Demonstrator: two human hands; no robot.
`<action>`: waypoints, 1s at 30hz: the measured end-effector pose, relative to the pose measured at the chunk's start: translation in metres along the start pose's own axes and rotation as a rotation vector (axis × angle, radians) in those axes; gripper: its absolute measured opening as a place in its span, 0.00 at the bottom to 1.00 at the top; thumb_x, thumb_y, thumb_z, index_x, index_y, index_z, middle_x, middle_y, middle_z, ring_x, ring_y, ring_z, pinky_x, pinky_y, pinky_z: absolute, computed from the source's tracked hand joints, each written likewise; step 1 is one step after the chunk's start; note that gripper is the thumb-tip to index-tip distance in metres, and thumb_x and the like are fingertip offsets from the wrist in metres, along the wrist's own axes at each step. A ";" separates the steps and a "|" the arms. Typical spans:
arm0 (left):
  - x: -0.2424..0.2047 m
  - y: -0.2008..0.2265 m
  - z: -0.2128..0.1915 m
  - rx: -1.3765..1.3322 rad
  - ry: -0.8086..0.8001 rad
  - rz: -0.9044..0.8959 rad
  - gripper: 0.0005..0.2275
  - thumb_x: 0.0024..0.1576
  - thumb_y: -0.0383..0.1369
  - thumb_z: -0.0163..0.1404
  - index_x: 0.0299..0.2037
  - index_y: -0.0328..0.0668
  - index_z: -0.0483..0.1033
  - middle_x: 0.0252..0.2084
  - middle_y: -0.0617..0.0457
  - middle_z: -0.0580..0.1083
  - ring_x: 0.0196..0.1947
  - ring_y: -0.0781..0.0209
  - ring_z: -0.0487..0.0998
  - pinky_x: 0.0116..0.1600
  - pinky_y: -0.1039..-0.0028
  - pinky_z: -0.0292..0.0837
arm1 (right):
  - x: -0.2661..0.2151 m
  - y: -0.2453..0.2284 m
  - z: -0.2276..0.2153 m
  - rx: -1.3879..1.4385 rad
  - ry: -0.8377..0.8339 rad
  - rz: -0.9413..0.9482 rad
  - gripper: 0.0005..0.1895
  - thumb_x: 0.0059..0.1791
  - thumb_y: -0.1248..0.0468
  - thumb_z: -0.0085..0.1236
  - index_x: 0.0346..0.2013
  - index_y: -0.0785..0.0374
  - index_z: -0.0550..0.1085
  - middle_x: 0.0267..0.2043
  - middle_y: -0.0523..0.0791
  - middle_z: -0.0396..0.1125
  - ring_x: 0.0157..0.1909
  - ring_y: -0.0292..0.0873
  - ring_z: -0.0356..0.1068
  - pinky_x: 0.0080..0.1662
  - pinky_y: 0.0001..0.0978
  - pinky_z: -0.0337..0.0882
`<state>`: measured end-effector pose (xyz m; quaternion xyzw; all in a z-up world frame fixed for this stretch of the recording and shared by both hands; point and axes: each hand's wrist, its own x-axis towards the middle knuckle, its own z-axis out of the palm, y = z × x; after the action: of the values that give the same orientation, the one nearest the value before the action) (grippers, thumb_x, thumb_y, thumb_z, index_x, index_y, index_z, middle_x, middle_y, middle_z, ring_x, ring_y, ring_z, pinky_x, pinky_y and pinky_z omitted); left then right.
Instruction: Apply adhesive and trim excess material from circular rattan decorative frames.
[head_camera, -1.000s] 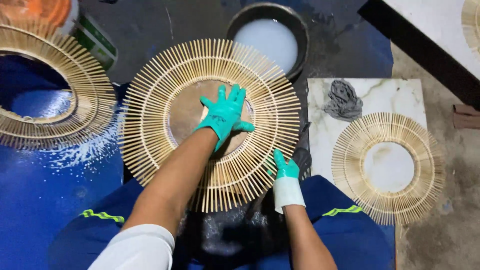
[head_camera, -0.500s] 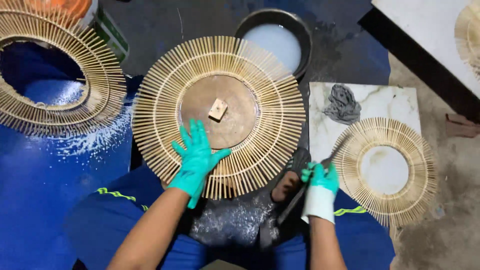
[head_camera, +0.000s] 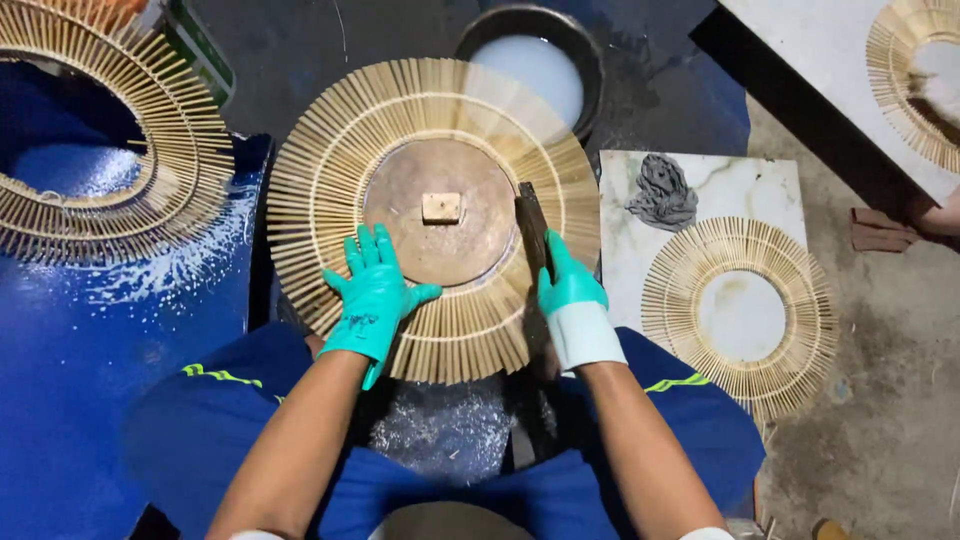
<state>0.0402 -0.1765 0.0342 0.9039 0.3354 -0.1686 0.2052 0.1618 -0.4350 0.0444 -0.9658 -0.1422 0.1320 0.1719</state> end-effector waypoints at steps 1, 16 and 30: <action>0.004 -0.006 0.001 0.000 0.000 0.000 0.63 0.37 0.65 0.62 0.77 0.44 0.35 0.80 0.44 0.36 0.78 0.39 0.35 0.68 0.25 0.32 | 0.005 -0.004 -0.002 0.000 0.000 0.000 0.35 0.49 0.56 0.55 0.72 0.39 0.60 0.48 0.56 0.72 0.47 0.61 0.73 0.49 0.54 0.72; 0.053 -0.039 0.004 0.342 -0.089 0.204 0.58 0.40 0.55 0.65 0.80 0.54 0.41 0.82 0.48 0.44 0.76 0.39 0.53 0.72 0.27 0.46 | -0.041 -0.007 -0.019 0.042 0.019 -0.100 0.26 0.49 0.60 0.55 0.63 0.44 0.71 0.47 0.57 0.73 0.47 0.61 0.73 0.51 0.50 0.73; 0.043 -0.005 -0.003 0.043 -0.037 -0.024 0.56 0.43 0.52 0.65 0.80 0.59 0.39 0.81 0.35 0.41 0.75 0.28 0.49 0.67 0.28 0.51 | -0.058 0.036 0.003 1.163 -0.354 0.298 0.31 0.53 0.66 0.53 0.72 0.52 0.63 0.34 0.59 0.73 0.25 0.48 0.66 0.26 0.38 0.65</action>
<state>0.0679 -0.1488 0.0163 0.9007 0.3387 -0.1947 0.1899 0.1152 -0.4855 0.0407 -0.6871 0.0629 0.3685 0.6230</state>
